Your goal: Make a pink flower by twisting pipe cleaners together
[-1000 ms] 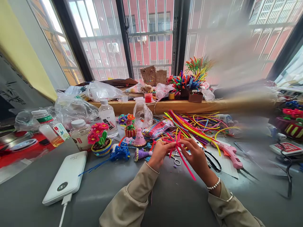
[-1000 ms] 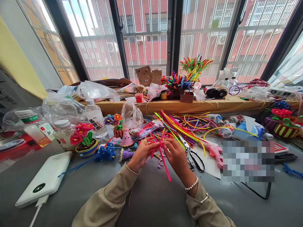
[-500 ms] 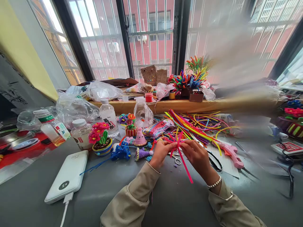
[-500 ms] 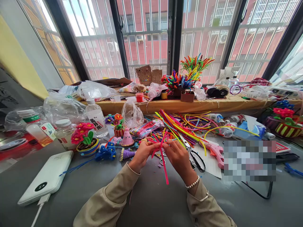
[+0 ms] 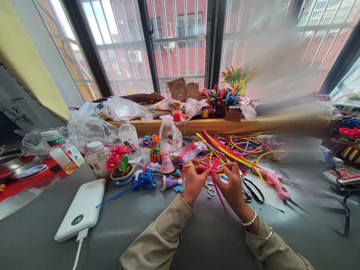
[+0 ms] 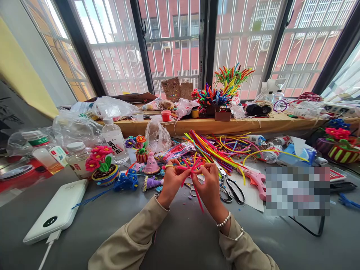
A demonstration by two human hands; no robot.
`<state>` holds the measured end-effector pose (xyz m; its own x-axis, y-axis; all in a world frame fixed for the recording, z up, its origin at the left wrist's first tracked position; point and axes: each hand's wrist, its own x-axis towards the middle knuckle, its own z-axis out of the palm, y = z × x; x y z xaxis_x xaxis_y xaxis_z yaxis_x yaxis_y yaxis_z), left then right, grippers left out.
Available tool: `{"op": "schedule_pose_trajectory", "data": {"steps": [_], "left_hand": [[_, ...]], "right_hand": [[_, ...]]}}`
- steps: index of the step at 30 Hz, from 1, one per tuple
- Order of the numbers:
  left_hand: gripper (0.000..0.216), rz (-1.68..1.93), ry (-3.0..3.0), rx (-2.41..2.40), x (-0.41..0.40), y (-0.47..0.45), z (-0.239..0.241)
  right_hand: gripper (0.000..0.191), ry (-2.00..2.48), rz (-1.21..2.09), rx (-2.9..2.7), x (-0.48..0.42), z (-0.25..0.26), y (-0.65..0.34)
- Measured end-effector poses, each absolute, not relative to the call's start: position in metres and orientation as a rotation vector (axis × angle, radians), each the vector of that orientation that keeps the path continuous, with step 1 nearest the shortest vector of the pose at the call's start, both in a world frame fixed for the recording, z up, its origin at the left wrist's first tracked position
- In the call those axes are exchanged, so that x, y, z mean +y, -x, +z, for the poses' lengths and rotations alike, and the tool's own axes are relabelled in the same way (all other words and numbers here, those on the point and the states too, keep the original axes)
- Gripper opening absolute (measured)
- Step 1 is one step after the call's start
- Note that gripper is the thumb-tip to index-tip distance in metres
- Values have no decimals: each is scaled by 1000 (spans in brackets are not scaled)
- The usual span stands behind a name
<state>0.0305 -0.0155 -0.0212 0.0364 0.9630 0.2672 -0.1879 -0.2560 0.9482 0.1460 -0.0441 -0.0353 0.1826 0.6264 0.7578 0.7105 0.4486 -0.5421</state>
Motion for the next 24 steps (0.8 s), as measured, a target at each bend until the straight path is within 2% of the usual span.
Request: {"op": "schedule_pose_trajectory", "data": {"steps": [4,8,11,15,21,24], "left_hand": [[41,1454,-1332,879,-18,-31,-20],[38,1448,-1409,877,-19,-32,-19],[37,1433,-1437,869,-20,-31,-18],[39,1394,-1355,840,-17,-30,-16],[47,1303,-1089,850,-10,-26,-16],[48,1281,-1058,844,-11,-26,-16]], "right_hand": [[12,1262,270,-1320,-44,-33,-144],[14,1156,973,-910,-41,-34,-144],[12,1091,1276,-766,-39,-33,-143],[14,1051,1421,-739,-40,-29,-147],[26,1084,1263,-875,-38,-26,-160],[25,1114,1205,-989,-37,-27,-160]]}}
